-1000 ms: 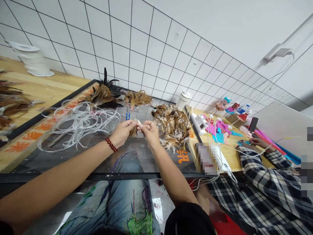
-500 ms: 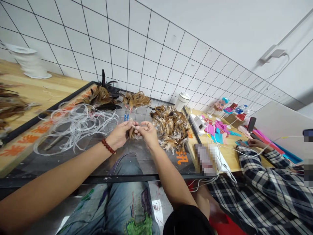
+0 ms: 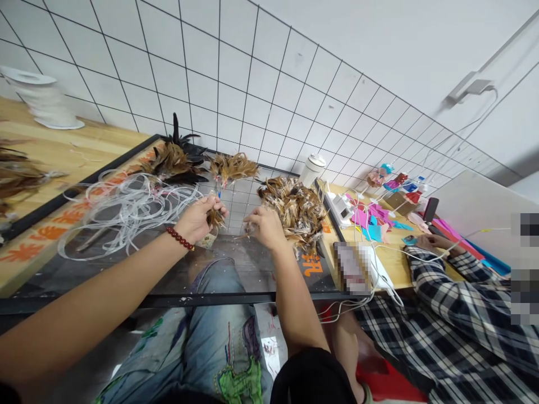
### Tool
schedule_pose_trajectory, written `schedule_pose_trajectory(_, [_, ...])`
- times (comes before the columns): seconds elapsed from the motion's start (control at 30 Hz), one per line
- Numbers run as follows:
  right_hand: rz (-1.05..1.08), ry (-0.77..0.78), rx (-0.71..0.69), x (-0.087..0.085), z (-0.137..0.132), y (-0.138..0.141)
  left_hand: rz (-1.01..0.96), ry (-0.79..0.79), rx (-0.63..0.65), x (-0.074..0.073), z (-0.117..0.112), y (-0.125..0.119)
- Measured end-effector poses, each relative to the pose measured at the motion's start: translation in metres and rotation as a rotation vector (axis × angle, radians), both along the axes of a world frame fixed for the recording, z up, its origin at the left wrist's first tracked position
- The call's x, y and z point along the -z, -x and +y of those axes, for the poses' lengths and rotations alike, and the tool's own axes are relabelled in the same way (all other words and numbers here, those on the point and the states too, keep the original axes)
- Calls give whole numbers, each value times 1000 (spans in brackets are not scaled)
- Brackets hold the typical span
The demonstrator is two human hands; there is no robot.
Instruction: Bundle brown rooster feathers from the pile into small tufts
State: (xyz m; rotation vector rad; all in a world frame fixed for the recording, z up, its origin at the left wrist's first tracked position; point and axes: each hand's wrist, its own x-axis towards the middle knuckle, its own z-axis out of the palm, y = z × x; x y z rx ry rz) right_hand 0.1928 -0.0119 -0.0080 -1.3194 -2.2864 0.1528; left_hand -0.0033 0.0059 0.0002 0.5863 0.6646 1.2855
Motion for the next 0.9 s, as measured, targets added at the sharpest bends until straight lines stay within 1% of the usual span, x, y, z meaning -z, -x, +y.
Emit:
schedule_pose_trajectory(0.07, [-175,11,-32,0,-2,2,31,-6,22,2,-1,-2])
schedule_pose_trajectory(0.1, [-223,28,-27,0,-3,3,44,-9,32,3,-2,-3])
schedule_pose_trajectory(0.17, [-241,54,25,0,-3,3,70,-19,50,5,-2,-5])
schedule_pose_trajectory(0.2, [-210,55,62,-1,-3,3,83,-26,58,6,-2,-5])
schedule_pose_trajectory(0.27, [-58,29,128,-2,-3,5,106,-46,62,8,-3,-6])
schedule_pose_trajectory(0.33, [201,22,174,-3,-3,9,129,-59,59,9,-3,-7])
schedule_pose_trajectory(0.37, [363,67,178,-4,-3,12,141,-61,60,10,-3,-8])
schedule_pose_trajectory(0.4, [538,161,160,-5,-4,15,155,-62,60,11,-3,-8])
schedule_pose_trajectory(0.47, [867,470,66,-6,-5,20,182,-65,50,11,-4,-10])
schedule_pose_trajectory(0.5, [993,631,11,-6,-5,22,192,-66,39,12,-4,-11])
schedule_pose_trajectory(0.53, [1082,752,-31,-6,-5,24,201,-66,30,12,-4,-11])
schedule_pose_trajectory(0.57, [1139,821,-59,-5,-5,25,207,-63,21,12,-4,-12])
schedule_pose_trajectory(0.6, [1173,842,-76,-4,-6,27,214,-60,16,13,-4,-13])
schedule_pose_trajectory(0.67, [1222,805,-100,-2,-6,31,236,-66,16,15,-4,-15])
schedule_pose_trajectory(0.73, [1258,792,-129,0,-7,36,277,-105,5,17,-5,-17])
schedule_pose_trajectory(0.8, [1288,828,-142,1,-8,41,307,-152,-8,20,-6,-18])
schedule_pose_trajectory(0.9, [1357,913,-137,1,-9,46,293,-185,-1,24,-7,-19])
